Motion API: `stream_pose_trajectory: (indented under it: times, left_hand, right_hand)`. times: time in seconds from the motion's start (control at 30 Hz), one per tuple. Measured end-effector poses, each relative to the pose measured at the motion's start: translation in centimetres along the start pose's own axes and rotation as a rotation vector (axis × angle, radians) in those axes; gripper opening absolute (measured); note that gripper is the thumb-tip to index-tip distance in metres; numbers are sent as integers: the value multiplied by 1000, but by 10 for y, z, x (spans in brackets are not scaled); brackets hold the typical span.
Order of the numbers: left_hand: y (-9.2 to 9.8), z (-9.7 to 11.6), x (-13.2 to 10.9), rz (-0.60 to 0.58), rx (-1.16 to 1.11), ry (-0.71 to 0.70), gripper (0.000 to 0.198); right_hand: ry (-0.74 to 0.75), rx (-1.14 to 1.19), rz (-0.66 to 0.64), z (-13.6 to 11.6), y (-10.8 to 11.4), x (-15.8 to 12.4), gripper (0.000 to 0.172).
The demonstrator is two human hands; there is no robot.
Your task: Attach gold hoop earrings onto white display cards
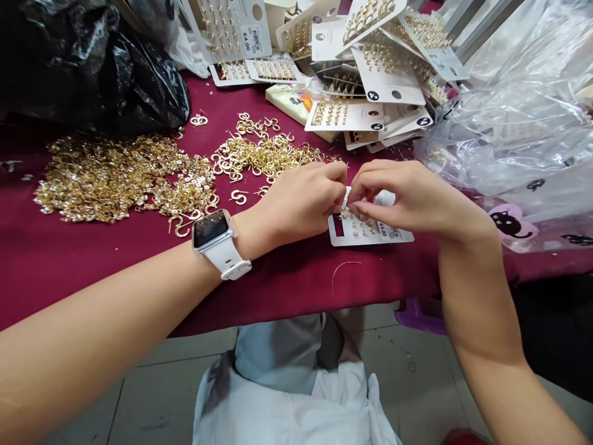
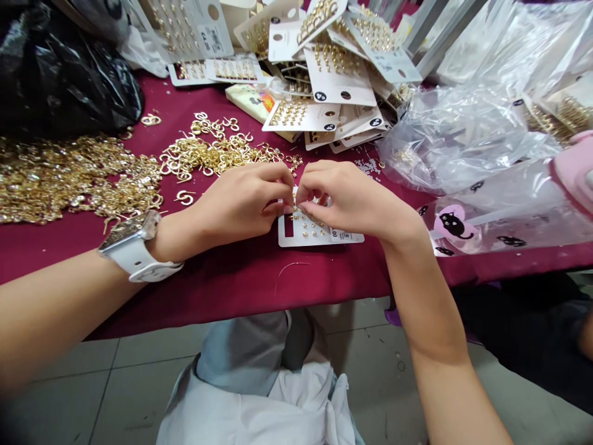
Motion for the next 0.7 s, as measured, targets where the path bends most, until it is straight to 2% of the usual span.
stream_pose_trajectory:
  times: [0.7]
  left_hand:
    - [0,-1,0,14,-13,-4,19]
  right_hand:
    - [-13,82,-49,5,-1,3,11]
Point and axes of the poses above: each hand's wrist, its own x-axis towards the middle knuckle, its own y-axis out of the back of the hand, z = x × y, the point moved 7 cm from there along x, towards the middle knuckle, and after that the axes turned 2 degrees about x, right-handed, at the moved point
